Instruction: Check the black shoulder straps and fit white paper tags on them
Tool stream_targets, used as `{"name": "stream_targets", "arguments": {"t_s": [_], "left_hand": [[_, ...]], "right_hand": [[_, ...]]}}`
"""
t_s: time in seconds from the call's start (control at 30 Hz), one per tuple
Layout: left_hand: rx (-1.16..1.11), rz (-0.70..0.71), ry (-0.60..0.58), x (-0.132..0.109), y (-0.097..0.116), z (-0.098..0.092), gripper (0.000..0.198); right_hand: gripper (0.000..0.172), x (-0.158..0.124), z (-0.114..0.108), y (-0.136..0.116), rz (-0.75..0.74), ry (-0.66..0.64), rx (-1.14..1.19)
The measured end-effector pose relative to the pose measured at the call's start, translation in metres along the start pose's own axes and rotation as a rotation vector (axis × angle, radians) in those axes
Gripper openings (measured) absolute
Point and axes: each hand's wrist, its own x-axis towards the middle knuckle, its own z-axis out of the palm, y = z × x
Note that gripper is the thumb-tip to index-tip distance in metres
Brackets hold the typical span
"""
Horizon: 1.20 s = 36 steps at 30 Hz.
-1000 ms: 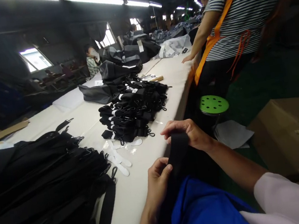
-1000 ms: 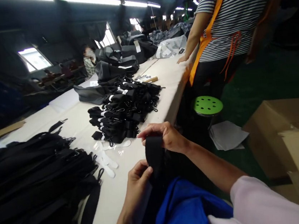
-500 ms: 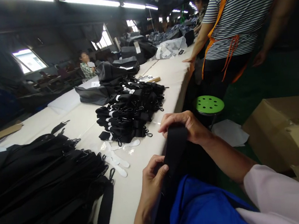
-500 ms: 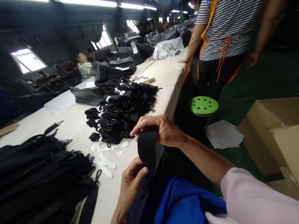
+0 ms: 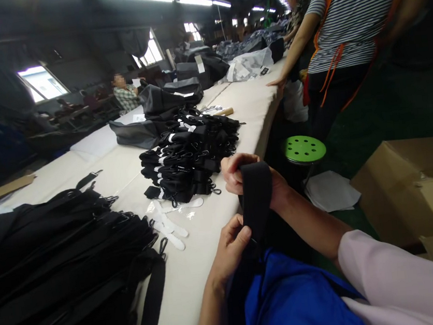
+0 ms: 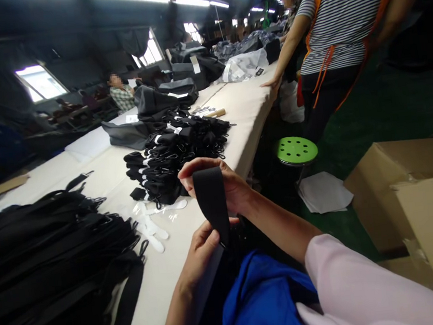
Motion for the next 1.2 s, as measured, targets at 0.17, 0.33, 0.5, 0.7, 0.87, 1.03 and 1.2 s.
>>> {"name": "stream_targets", "arguments": {"t_s": [0.17,0.33,0.5,0.7,0.87,1.03,1.2], "left_hand": [[0.188,-0.043,0.035,-0.001,-0.012,-0.002,0.038],[0.277,-0.023,0.125,-0.001,-0.02,-0.01,0.025],[0.254,-0.032,0.15,0.001,-0.018,-0.01,0.023],[0.184,0.035,0.07,0.003,-0.021,-0.002,0.037],[0.03,0.032,0.102,-0.004,-0.022,0.003,0.041],[-0.095,0.029,0.159,-0.011,-0.025,0.008,0.044],[-0.272,-0.177,-0.011,-0.018,-0.02,0.013,0.053]], "right_hand": [[0.009,0.005,-0.003,-0.015,0.03,-0.35,-0.281],[0.019,0.009,0.0,-0.029,0.086,-0.686,-0.699],[0.017,0.007,0.001,-0.017,0.0,-0.597,-0.725],[0.01,0.008,0.008,-0.015,-0.067,-0.404,-0.507],[0.009,0.013,0.004,-0.018,-0.09,-0.202,-0.329],[0.009,0.016,-0.008,-0.022,-0.091,-0.036,-0.178],[0.012,0.021,-0.052,-0.035,-0.178,0.317,-0.287]]}}
